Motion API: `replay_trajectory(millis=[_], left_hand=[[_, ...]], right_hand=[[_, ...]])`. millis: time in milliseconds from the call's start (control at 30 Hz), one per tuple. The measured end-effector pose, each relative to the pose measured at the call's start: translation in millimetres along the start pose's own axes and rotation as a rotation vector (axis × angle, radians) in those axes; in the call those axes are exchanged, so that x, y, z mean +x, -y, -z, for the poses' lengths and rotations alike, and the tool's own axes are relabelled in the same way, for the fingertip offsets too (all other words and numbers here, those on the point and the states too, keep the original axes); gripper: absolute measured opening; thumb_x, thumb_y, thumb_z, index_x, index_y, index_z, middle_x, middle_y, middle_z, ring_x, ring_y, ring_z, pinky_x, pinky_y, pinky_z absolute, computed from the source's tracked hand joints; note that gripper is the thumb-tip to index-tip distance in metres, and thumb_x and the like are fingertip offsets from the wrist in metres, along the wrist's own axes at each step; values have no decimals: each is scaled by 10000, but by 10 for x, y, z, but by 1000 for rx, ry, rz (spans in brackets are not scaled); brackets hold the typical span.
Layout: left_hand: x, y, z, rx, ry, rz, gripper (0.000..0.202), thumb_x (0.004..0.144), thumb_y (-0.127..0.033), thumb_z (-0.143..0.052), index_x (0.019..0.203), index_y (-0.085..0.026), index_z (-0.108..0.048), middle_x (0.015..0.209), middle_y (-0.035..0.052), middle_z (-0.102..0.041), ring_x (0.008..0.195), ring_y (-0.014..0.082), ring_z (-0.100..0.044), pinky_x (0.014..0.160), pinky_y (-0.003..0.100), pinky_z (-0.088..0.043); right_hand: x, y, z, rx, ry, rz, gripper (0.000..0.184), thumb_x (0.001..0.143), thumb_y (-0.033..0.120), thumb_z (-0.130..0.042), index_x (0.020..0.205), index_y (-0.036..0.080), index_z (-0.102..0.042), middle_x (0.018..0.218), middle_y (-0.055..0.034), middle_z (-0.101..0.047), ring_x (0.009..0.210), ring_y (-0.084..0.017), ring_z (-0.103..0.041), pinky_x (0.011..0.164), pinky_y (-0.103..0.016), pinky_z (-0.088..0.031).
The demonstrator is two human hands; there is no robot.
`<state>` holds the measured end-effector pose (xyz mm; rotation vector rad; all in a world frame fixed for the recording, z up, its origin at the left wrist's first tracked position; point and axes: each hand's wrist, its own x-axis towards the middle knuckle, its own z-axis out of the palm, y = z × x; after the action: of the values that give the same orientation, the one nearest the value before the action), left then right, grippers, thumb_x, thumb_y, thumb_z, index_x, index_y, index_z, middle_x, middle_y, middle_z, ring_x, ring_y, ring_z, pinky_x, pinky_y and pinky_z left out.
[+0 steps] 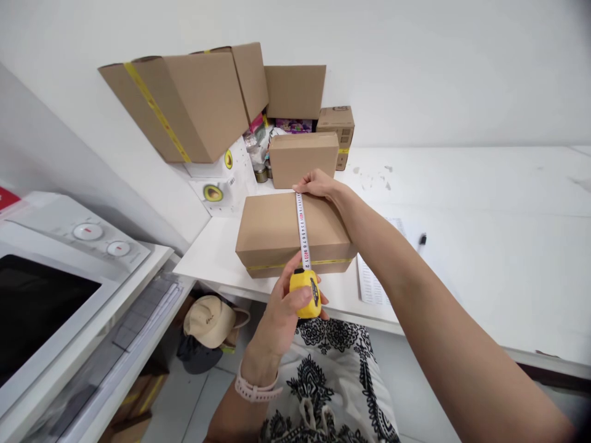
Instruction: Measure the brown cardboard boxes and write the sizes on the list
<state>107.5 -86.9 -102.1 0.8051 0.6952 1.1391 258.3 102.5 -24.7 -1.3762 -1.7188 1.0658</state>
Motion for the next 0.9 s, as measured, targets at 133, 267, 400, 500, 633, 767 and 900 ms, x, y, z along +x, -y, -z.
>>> replay_trajectory(millis=[133, 267, 400, 500, 633, 767, 900], left_hand=[[45, -4, 10, -4, -13, 4, 837, 746, -397, -807, 1471, -202, -435, 1027, 51, -583, 779, 190, -643, 582, 307, -590], [60, -7, 8, -12, -15, 0, 818, 748, -393, -802, 1458, -206, -440, 1018, 46, -582, 769, 188, -645, 586, 312, -589], [64, -7, -8, -26, -36, 6, 776, 732, -401, -810, 1405, -204, -474, 1020, 48, -586, 758, 185, -649, 586, 311, -581], [87, -20, -21, -50, -56, 15, 726, 722, -391, -808, 1351, -196, -500, 1007, 51, -603, 758, 189, -654, 582, 306, -580], [119, -66, -11, -120, -89, 36, 611, 744, -383, -786, 1261, -176, -536, 1019, 63, -629, 795, 199, -671, 599, 295, -582], [87, -95, 49, -104, -120, 18, 487, 771, -380, -772, 1173, -168, -595, 1049, 75, -648, 811, 185, -666, 610, 279, -584], [-56, -94, 135, -9, -98, -57, 487, 772, -395, -787, 1177, -174, -630, 1080, 97, -670, 834, 205, -672, 592, 294, -607]], right_hand=[[-327, -35, -44, 108, -35, 95, 194, 865, 429, -632, 973, 272, -596, 925, -6, -652, 832, -181, -571, 683, -286, -465], [-476, -76, -66, 137, -6, 105, 220, 917, 464, -574, 1021, 271, -582, 916, -9, -647, 808, -176, -557, 667, -283, -454], [-225, -157, -30, 97, 9, 69, 235, 916, 466, -609, 1020, 257, -580, 833, -7, -652, 756, -168, -534, 653, -287, -439], [146, -262, -13, 37, 31, 49, 236, 860, 435, -701, 944, 240, -599, 752, 2, -644, 724, -160, -528, 649, -286, -433], [623, -379, -46, -34, 49, 56, 237, 762, 288, -797, 709, 201, -582, 621, 0, -589, 645, -144, -501, 605, -286, -415], [723, -266, -21, 60, -7, 212, 284, 810, 258, -761, 638, 196, -543, 627, -4, -579, 639, -128, -500, 618, -281, -440], [341, 125, 176, 72, -63, 428, 250, 827, 351, -771, 729, 209, -590, 739, -14, -631, 763, -158, -571, 701, -301, -500]])
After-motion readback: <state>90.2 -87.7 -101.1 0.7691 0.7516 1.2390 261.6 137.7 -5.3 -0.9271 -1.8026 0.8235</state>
